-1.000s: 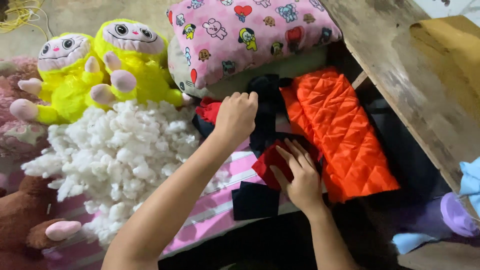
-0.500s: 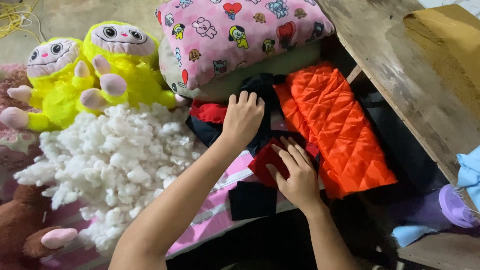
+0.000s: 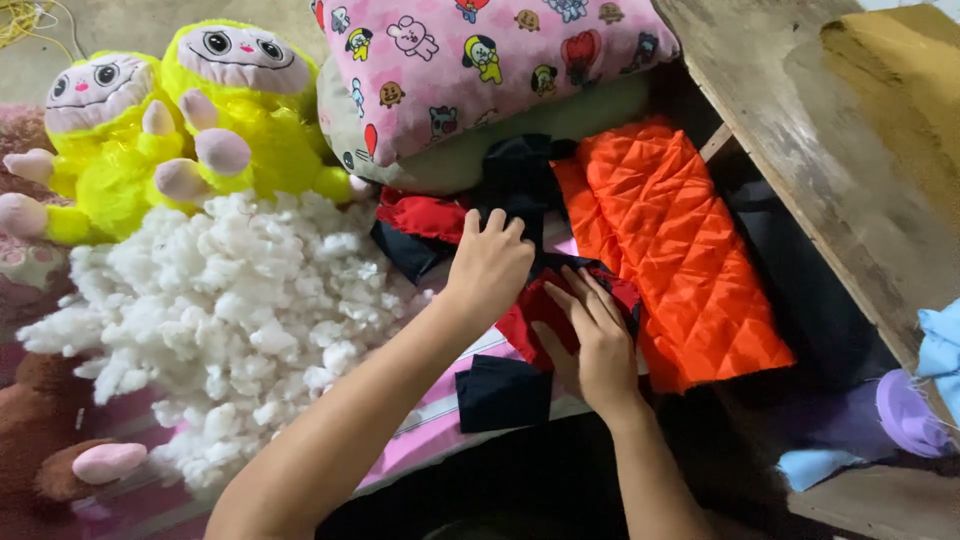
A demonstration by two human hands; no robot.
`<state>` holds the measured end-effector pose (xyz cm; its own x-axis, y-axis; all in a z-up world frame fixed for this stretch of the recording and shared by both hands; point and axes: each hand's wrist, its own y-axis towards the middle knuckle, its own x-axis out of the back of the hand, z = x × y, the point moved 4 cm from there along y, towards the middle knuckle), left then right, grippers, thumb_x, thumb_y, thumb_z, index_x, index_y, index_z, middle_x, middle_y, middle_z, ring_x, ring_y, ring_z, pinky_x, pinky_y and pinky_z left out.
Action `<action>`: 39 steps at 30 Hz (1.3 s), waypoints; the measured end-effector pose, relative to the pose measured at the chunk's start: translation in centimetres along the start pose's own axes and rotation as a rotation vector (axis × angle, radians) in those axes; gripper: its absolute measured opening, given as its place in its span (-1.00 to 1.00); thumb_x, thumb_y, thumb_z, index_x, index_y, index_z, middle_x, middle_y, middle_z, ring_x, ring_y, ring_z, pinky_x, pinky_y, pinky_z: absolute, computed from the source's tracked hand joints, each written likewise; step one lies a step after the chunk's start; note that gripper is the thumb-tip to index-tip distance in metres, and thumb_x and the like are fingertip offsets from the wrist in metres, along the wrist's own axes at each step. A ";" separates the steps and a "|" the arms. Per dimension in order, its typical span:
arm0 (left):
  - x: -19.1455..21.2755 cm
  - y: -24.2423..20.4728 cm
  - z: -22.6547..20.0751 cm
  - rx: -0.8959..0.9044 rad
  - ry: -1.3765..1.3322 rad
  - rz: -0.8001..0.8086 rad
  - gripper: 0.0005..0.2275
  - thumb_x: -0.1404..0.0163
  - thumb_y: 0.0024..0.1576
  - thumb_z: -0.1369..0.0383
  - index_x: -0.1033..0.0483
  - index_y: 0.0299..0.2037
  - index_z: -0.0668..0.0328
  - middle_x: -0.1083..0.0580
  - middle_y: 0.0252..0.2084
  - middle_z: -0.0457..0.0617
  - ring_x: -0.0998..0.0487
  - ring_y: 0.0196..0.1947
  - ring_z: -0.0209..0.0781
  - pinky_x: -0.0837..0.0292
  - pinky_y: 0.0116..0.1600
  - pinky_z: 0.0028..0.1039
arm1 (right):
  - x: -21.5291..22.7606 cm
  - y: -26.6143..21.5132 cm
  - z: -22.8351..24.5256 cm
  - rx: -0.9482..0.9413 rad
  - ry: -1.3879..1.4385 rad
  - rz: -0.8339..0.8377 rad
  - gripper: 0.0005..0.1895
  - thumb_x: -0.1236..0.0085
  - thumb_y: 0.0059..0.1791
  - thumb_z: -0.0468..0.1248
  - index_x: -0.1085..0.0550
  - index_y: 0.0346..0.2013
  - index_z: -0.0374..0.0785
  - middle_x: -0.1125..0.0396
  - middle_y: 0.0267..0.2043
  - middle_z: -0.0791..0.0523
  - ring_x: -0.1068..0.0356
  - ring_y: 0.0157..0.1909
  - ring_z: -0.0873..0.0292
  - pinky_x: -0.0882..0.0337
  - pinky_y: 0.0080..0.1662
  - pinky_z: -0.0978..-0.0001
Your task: Turning small black fabric components inside out as part of a toy manufacturing process
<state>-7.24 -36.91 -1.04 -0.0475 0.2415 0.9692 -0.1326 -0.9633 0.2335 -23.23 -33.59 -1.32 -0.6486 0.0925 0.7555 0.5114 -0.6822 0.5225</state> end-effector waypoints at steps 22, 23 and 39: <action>15.9 -15.0 8.7 0.357 -0.815 -0.737 -0.92 -0.08 0.25 0.47 -0.52 -0.10 0.13 -0.55 -0.31 -0.02 -0.65 -0.21 -0.05 -0.51 -0.05 -0.32 | 1.6 -0.6 2.5 0.228 -0.003 -0.263 -0.64 -0.42 -0.04 -0.11 -0.61 -0.05 -0.22 -0.46 0.11 0.03 -0.46 0.13 -0.09 -0.42 0.17 0.08; 14.6 -16.8 9.2 0.458 -0.955 -0.732 -0.94 -0.04 0.28 0.46 -0.48 -0.10 0.20 -0.49 -0.36 -0.03 -0.55 -0.29 -0.16 -0.49 -0.12 -0.37 | 2.2 -0.7 3.1 0.283 0.011 -0.259 -0.63 -0.42 -0.08 -0.02 -0.64 -0.10 -0.14 -0.49 0.06 0.06 -0.46 0.07 -0.06 -0.44 0.14 0.11; 8.5 -27.0 7.7 1.062 -1.655 -0.663 -0.77 -0.17 0.10 0.45 -0.64 -0.07 0.39 -0.61 -0.39 -0.03 -0.54 -0.44 -0.36 -0.46 -0.37 -0.58 | -0.2 -2.9 3.2 0.021 0.386 0.284 -0.85 -0.12 0.01 -0.38 -0.58 -0.16 -0.32 -0.54 -0.12 0.06 -0.54 -0.13 0.16 -0.47 0.01 0.39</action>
<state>3.58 -9.77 1.50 0.5730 0.7762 -0.2631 0.7722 -0.6189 -0.1440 -22.78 -29.31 -1.66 -0.6416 -0.3745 0.6694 0.7073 -0.6265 0.3275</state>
